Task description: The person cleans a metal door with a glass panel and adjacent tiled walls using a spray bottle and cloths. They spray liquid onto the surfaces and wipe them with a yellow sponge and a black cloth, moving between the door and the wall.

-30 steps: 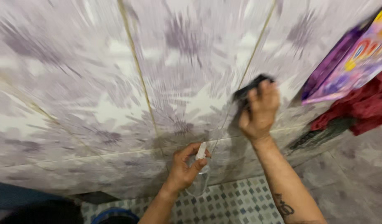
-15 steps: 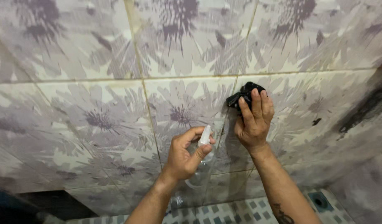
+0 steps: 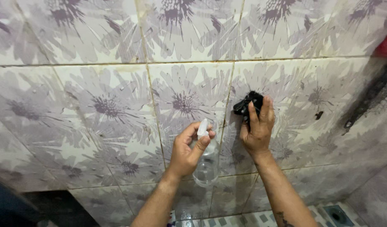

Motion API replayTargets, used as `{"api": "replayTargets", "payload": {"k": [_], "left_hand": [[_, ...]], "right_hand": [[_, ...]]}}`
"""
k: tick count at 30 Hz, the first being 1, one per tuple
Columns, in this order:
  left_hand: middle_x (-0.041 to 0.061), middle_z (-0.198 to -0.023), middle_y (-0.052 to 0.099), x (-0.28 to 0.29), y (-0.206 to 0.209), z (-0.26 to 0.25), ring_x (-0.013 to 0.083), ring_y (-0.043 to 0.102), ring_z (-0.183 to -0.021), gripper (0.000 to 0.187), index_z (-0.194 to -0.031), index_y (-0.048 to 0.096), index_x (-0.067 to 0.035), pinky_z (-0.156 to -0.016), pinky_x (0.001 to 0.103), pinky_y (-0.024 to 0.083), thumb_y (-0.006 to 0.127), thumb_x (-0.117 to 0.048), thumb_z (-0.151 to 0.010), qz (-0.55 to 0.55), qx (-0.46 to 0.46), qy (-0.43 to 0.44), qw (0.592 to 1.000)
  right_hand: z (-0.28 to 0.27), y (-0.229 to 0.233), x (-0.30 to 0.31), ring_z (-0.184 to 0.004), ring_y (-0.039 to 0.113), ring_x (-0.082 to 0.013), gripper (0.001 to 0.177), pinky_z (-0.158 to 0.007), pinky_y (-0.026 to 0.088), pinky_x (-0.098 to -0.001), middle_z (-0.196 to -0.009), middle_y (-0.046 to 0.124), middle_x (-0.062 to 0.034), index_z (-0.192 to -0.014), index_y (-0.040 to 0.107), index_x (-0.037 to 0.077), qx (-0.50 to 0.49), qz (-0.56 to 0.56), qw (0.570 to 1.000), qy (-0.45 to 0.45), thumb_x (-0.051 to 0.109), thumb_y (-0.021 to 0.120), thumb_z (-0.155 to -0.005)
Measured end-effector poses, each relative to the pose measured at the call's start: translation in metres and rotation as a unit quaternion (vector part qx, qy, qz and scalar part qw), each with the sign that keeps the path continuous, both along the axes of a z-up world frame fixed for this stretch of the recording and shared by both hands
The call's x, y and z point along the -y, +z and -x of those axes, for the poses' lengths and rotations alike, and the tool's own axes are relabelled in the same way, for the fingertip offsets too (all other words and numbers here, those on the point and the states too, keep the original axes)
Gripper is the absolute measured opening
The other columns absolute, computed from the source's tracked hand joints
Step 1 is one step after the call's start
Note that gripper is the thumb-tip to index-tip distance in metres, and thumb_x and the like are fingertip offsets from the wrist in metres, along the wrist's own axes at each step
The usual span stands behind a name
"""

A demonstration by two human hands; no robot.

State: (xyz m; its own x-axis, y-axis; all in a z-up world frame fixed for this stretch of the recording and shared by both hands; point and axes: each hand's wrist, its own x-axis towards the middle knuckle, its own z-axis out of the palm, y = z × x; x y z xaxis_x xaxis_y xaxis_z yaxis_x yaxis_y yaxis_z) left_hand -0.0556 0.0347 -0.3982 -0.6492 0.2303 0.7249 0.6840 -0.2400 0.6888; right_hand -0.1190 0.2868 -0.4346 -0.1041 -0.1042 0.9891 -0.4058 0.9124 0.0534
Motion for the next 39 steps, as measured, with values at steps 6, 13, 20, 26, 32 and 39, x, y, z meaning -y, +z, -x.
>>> {"api": "replayTargets", "payload": {"k": [6,13,20,26,32,39], "left_hand": [[0.006,-0.11,0.072,0.002,-0.012,-0.006,0.0137,0.067,-0.106,0.038,-0.125,0.064,0.001,-0.096,0.031,0.054,0.068,-0.028,-0.101,-0.016,0.021,-0.007,1.0],[0.006,-0.107,0.073,0.002,0.016,0.009,0.0126,0.067,-0.103,0.037,-0.124,0.066,0.001,-0.094,0.03,0.054,0.069,-0.028,-0.101,-0.001,-0.001,0.015,1.0],[0.005,-0.105,0.072,0.001,0.006,-0.002,0.0116,0.066,-0.1,0.037,-0.12,0.068,0.0,-0.092,0.029,0.053,0.069,-0.031,-0.101,-0.006,-0.012,0.031,0.999],[0.004,-0.095,0.07,0.0,-0.007,-0.002,0.0098,0.06,-0.089,0.034,-0.118,0.07,0.001,-0.081,0.027,0.051,0.071,-0.027,-0.1,0.035,0.008,0.082,0.996],[0.003,-0.107,0.07,0.001,-0.021,0.006,0.0091,0.062,-0.1,0.033,-0.123,0.067,0.001,-0.091,0.026,0.051,0.069,-0.024,-0.101,-0.018,0.025,0.044,0.999],[0.003,-0.111,0.072,0.0,-0.011,0.001,0.0094,0.064,-0.105,0.035,-0.125,0.066,0.001,-0.094,0.026,0.051,0.069,-0.025,-0.101,-0.058,0.0,0.027,0.998]], "right_hand": [[-0.007,0.002,0.014,-0.153,0.034,-0.0477,0.072,-0.127,0.03,-0.0544,-0.169,0.029,-0.0219,-0.155,0.049,0.009,0.017,0.037,0.999,-0.002,-0.004,0.064,-0.086],[-0.001,0.02,0.022,-0.151,0.04,-0.0448,0.063,-0.124,0.032,-0.0514,-0.167,0.035,-0.0216,-0.151,0.054,0.006,-0.013,0.041,0.999,-0.023,-0.006,0.062,-0.09],[-0.01,0.019,0.015,-0.15,0.039,-0.0444,0.066,-0.122,0.032,-0.0529,-0.165,0.036,-0.0233,-0.152,0.053,0.006,0.0,0.019,1.0,0.002,-0.005,0.061,-0.087],[0.0,0.015,0.02,-0.15,0.04,-0.0435,0.069,-0.122,0.032,-0.0526,-0.163,0.04,-0.0212,-0.151,0.051,0.008,-0.017,0.035,0.999,-0.002,-0.007,0.059,-0.084],[0.01,0.032,0.017,-0.154,0.033,-0.047,0.073,-0.128,0.031,-0.0554,-0.166,0.032,-0.0243,-0.16,0.039,0.006,-0.058,0.081,0.993,0.066,-0.005,0.057,-0.09],[0.02,0.037,0.027,-0.155,0.034,-0.0384,0.064,-0.128,0.025,-0.0583,-0.166,0.041,-0.0108,-0.156,0.05,0.014,-0.036,0.015,0.999,-0.027,0.007,0.069,-0.095]]}}
